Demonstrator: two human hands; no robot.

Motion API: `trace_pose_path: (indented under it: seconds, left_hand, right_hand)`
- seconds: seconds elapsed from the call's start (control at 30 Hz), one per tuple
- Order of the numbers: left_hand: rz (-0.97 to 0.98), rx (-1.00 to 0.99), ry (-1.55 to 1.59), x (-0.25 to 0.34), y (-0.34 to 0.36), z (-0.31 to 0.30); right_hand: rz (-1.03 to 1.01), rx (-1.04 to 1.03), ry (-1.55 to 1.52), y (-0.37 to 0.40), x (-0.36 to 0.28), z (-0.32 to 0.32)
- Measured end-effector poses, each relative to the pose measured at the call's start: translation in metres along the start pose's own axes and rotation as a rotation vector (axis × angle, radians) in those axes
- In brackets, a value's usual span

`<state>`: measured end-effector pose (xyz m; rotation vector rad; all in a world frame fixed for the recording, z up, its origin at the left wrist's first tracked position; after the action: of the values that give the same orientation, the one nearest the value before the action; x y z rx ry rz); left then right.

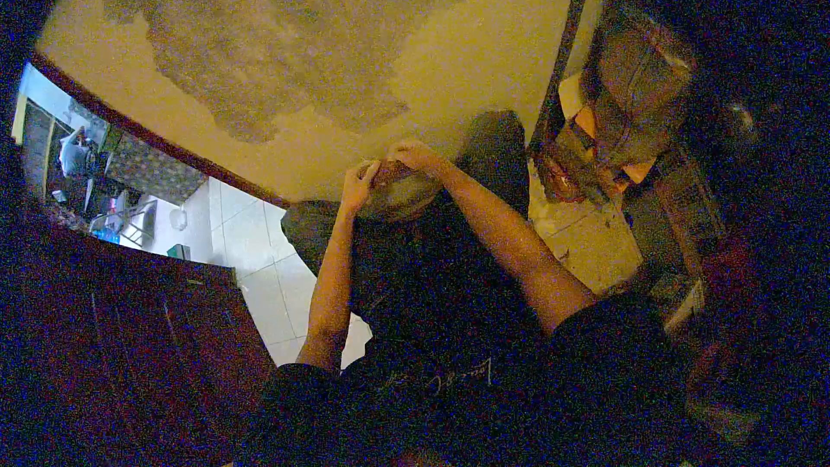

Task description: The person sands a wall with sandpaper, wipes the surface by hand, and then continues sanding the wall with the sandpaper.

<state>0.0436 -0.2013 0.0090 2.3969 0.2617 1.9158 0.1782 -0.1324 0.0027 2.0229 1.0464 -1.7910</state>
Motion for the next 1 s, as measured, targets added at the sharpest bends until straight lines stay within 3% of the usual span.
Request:
trace_pose_path:
  seconds: [0.13,0.2,0.27,0.33,0.47,0.53,0.6,0.73,0.8,0.83,1.0]
  left_hand:
    - [0.038,0.033,0.115,0.011,0.006,-0.006]
    - [0.090,0.166,-0.115,0.017,0.008,-0.018]
    - [0.121,0.172,-0.039,0.018,0.008,-0.021]
    - [0.151,0.175,0.035,0.024,0.011,-0.023]
    - [0.171,0.140,0.148,0.017,0.007,-0.021]
    - [0.162,0.109,0.202,0.013,0.004,-0.020]
    - [0.164,0.143,-0.001,0.011,0.003,-0.021]
    - [0.165,0.085,0.141,0.012,0.001,-0.019]
    - [-0.052,0.134,0.234,-0.006,-0.002,-0.026]
    - [-0.054,0.132,0.236,-0.007,-0.002,-0.025]
    - [0.186,0.087,0.103,-0.001,-0.006,-0.023]
  right_hand:
    - [0.034,0.031,0.180,-0.006,0.004,-0.008]
    - [0.112,0.078,0.137,-0.001,0.010,-0.011]
    - [0.191,0.125,0.094,0.002,0.006,-0.015]
    - [0.129,0.040,-0.075,-0.003,0.010,-0.006]
    - [0.131,-0.036,-0.117,-0.001,0.004,0.006]
    - [0.276,-0.146,-0.318,0.007,0.007,0.022]
    - [0.271,-0.129,-0.277,0.006,0.006,0.023]
    - [0.167,-0.091,-0.121,0.005,0.000,0.017]
    - [0.137,-0.067,-0.090,-0.003,0.002,0.016]
    - [0.104,-0.045,-0.060,-0.006,0.005,0.014]
    - [0.128,-0.056,-0.144,0.000,-0.005,0.011]
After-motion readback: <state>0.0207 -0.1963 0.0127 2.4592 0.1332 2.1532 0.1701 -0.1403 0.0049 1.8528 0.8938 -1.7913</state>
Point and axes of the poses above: each hand's wrist, its own y-axis away from the middle knuckle, its own z-axis out of the palm, x = y × z, the point moved 9 cm from there along -y, towards the middle knuckle, and after that the axes turned 8 degrees about -z, right-handed, at the moved point
